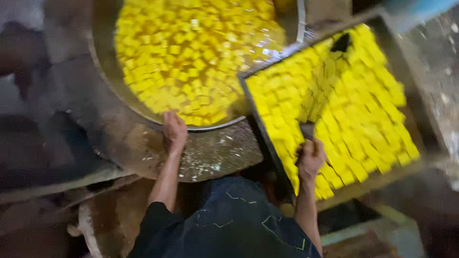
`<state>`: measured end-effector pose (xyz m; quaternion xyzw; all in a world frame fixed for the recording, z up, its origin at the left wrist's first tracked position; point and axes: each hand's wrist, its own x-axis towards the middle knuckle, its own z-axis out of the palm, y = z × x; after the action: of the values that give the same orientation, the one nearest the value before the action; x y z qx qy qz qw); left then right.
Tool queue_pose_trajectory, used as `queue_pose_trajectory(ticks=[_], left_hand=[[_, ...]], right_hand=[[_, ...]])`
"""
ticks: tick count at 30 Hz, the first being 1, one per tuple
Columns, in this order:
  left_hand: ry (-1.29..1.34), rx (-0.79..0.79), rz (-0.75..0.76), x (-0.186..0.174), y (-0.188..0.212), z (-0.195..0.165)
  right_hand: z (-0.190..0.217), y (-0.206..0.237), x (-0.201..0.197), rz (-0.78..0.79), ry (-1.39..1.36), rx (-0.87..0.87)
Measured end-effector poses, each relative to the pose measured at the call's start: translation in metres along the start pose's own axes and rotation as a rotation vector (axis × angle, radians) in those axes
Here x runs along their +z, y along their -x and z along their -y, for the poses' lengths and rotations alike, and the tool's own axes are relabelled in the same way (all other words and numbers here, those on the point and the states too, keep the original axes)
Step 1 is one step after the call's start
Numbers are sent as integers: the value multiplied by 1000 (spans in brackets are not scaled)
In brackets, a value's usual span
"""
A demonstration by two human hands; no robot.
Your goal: The person uses a slotted skimmer to scoop fried yellow tofu cubes out of a large hot vat of oil or water and transfers them into a wooden draining tray, arranging the cubes to fill the tray. They carry a plastic bucket of liquid across the workspace at the start and repeatedly refill the tray with tofu from the vat.
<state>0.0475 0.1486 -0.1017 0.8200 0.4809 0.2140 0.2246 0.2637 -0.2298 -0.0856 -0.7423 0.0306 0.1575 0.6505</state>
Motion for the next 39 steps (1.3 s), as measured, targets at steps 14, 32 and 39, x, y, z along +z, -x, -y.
queue_pose_trajectory(ticks=[14,32,39], left_hand=[[-39,114,300,1,-13,47],[-6,48,417,19,1,74],[46,40,372,21,9,74]], right_hand=[[13,-49,306,514,1226,111],[2,-137,488,833,1024,-375],[-24,-80,435,640,1027,-311]])
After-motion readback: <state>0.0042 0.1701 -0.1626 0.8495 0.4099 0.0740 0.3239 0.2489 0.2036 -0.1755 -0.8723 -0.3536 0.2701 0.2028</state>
